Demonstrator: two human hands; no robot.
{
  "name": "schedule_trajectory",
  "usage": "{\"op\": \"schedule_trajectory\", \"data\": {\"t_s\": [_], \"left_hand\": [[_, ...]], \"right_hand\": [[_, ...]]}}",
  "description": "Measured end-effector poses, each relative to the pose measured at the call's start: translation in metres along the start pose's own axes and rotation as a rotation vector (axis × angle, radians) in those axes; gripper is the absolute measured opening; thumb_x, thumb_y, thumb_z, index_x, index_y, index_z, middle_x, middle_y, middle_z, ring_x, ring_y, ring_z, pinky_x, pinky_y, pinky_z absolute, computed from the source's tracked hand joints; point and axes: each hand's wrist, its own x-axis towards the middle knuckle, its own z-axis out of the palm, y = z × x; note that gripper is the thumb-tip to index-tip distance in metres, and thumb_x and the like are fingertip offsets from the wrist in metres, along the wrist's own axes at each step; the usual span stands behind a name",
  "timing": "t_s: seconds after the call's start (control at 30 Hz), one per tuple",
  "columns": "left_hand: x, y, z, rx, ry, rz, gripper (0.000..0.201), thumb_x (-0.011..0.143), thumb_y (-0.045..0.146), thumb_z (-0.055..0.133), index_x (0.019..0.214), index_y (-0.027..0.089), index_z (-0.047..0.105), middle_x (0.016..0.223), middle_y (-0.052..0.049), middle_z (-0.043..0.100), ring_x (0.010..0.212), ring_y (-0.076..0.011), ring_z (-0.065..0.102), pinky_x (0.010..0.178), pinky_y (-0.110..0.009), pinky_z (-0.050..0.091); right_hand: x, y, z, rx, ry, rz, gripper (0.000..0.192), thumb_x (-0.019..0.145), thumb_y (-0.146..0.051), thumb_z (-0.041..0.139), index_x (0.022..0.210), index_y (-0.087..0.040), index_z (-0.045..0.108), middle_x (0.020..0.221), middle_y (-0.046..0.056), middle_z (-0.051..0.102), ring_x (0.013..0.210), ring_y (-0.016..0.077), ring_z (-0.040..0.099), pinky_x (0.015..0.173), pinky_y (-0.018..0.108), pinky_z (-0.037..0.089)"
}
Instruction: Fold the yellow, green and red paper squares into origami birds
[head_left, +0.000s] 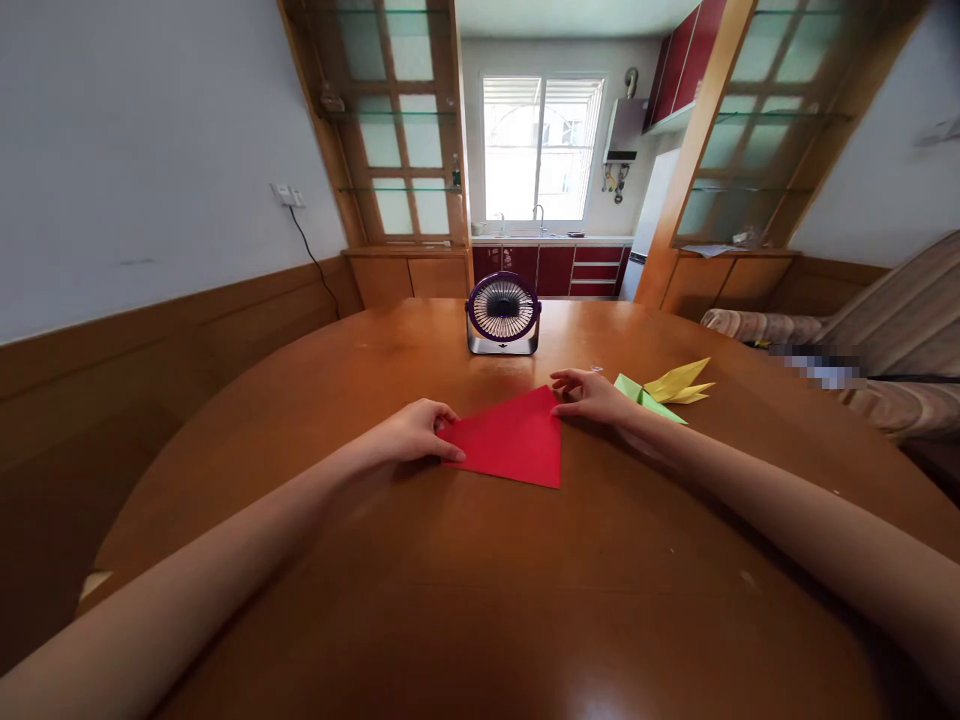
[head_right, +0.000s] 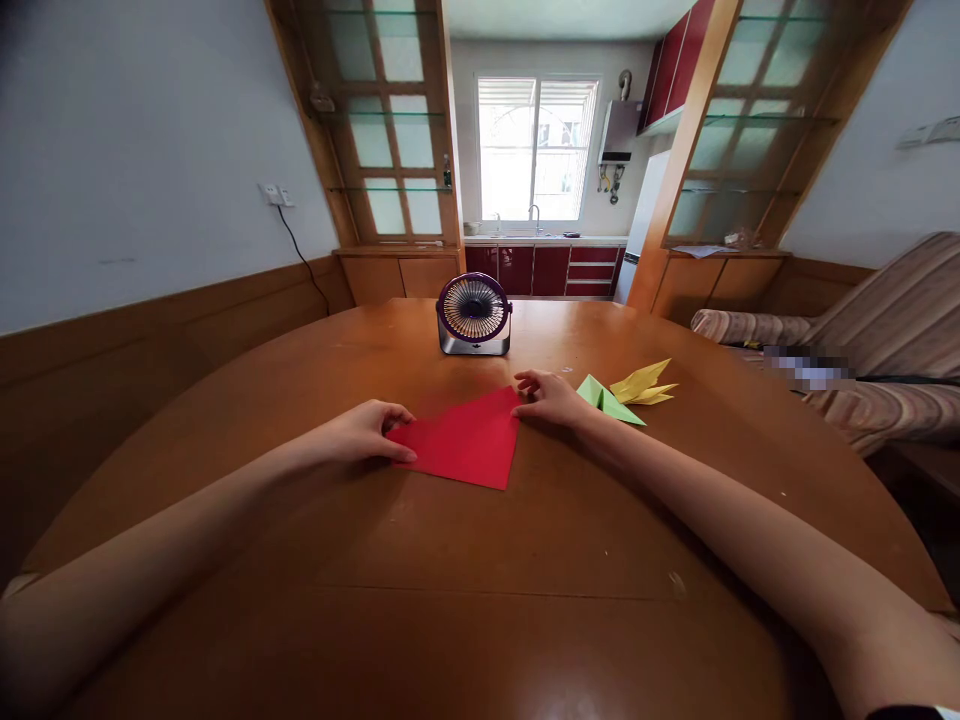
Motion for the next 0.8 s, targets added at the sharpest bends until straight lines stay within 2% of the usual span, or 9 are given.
{"op": "schedule_trajectory", "data": {"t_s": [0.13,0.2,0.37,0.5,0.6,0.7,0.8], "left_hand": [[-0.004,0.007,-0.003,-0.012,-0.086,-0.007,0.038,0.06,0.051,0.075,0.072,0.017,0.063,0.068,0.002,0.06,0.061,-0.0127,0.051,0.054,-0.023,0.033],[-0.006,0.01,-0.004,-0.027,-0.106,0.007,0.035,0.062,0.05,0.074,0.068,0.018,0.061,0.068,0.003,0.06,0.062,-0.0124,0.051,0.054,-0.022,0.033],[-0.008,0.012,-0.003,-0.032,-0.073,0.032,0.034,0.062,0.048,0.074,0.067,0.018,0.059,0.066,0.003,0.06,0.062,-0.0129,0.052,0.054,-0.023,0.033],[-0.009,0.013,-0.001,-0.021,-0.059,0.065,0.032,0.063,0.048,0.072,0.067,0.018,0.06,0.063,0.002,0.06,0.06,-0.0135,0.052,0.053,-0.023,0.033],[-0.01,0.015,-0.002,0.025,-0.046,0.098,0.029,0.066,0.045,0.071,0.068,0.018,0.061,0.063,0.002,0.06,0.06,-0.013,0.052,0.054,-0.024,0.034],[-0.011,0.016,-0.005,0.132,0.002,0.126,0.023,0.07,0.04,0.068,0.071,0.018,0.062,0.065,0.002,0.06,0.06,-0.0129,0.052,0.056,-0.024,0.035],[-0.012,0.018,-0.007,0.253,0.038,0.161,0.018,0.073,0.036,0.065,0.074,0.019,0.062,0.069,0.001,0.062,0.063,-0.0142,0.054,0.058,-0.024,0.035]], "right_hand": [[-0.003,-0.002,0.0,0.04,-0.029,-0.014,0.059,0.07,-0.028,0.077,0.125,-0.018,0.057,0.101,0.009,0.07,0.09,0.0214,0.066,0.083,0.039,0.054],[-0.004,-0.002,0.001,0.09,-0.028,-0.01,0.061,0.071,-0.027,0.076,0.127,-0.018,0.056,0.097,0.008,0.069,0.088,0.0201,0.066,0.083,0.037,0.054],[-0.005,-0.002,0.004,0.159,-0.002,0.038,0.067,0.067,-0.026,0.077,0.129,-0.015,0.055,0.085,0.003,0.063,0.07,0.0143,0.061,0.067,0.029,0.053],[-0.004,-0.003,0.003,0.085,-0.036,-0.028,0.037,0.071,-0.032,0.073,0.102,-0.013,0.071,0.076,0.003,0.059,0.065,0.014,0.056,0.06,0.028,0.049],[-0.005,-0.006,0.003,0.072,-0.038,-0.088,0.018,0.072,-0.031,0.071,0.08,-0.015,0.072,0.082,0.005,0.06,0.07,0.0154,0.057,0.064,0.029,0.049],[-0.01,-0.01,0.002,0.093,-0.06,-0.137,0.01,0.075,-0.027,0.067,0.076,-0.017,0.069,0.09,0.006,0.061,0.078,0.0168,0.059,0.069,0.029,0.051],[-0.015,-0.015,0.0,0.07,-0.093,-0.219,0.007,0.078,-0.022,0.061,0.08,-0.018,0.067,0.09,0.005,0.064,0.081,0.0175,0.061,0.074,0.031,0.051]]}}
